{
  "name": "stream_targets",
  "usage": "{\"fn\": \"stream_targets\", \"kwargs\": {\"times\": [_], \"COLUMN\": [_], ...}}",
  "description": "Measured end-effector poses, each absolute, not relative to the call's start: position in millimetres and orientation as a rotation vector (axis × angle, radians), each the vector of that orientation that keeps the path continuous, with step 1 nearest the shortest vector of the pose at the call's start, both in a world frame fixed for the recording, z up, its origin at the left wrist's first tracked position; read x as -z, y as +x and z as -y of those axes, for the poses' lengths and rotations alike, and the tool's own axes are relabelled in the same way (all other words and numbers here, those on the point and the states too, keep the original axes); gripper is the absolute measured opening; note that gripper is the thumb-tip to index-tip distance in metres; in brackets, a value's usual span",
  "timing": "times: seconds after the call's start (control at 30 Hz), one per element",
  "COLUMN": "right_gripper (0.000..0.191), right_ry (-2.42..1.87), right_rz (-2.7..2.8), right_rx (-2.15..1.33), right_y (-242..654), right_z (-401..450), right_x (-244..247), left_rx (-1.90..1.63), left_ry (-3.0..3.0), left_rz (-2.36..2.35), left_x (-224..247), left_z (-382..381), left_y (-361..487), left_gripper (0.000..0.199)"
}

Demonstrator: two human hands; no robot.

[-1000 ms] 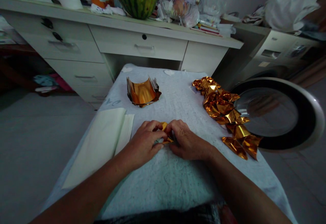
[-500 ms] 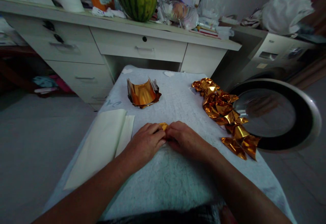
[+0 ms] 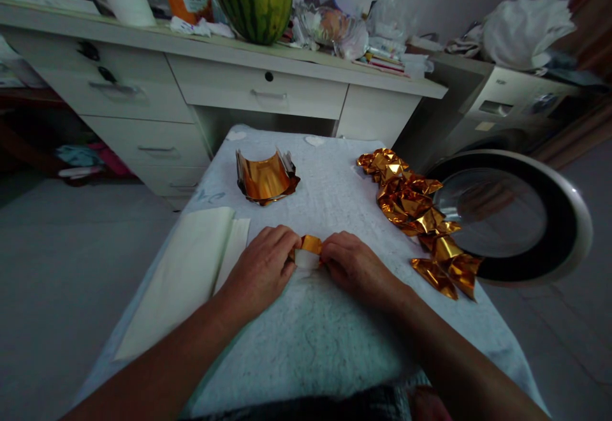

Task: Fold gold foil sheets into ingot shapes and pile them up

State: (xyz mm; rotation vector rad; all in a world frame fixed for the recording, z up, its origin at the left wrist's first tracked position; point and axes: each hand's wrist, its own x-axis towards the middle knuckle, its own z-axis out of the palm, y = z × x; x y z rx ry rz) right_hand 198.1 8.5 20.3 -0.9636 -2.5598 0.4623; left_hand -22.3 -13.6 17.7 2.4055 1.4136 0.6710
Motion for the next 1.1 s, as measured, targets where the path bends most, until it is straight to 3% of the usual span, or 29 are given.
{"fn": "stream_targets", "kwargs": {"times": [0.33,0.47,0.83,1.1], "right_gripper": [0.029,0.022,0.013,0.021], "right_ry": [-1.075,-1.074,-1.031,-0.932], "right_rz": [2.416,2.461,2.497,2.503], "right_rx": [-0.6,-0.572,-0.473,-0.392], "right_y": [201.4,200.0,196.0,197.6], "right_z": [-5.7,-6.0,-5.4,-6.7], "right_x": [-19.0,-20.0,-15.3,-10.9], "left_rx": [-0.638,-0.595,-0.557,-0.513], "left_ry": [2.474,2.561,2.63,2.714], "left_rz": [-1.458,-1.359,-1.294,-1.317], "left_x": [-13.9,-15.7,-19.6,-19.5], "left_z": [14.4,13.2,15.3,16.0], "left_y": [-24.0,-23.8,-23.5,-27.2], "left_gripper": [0.02,0.011,0.014,0.018]}}
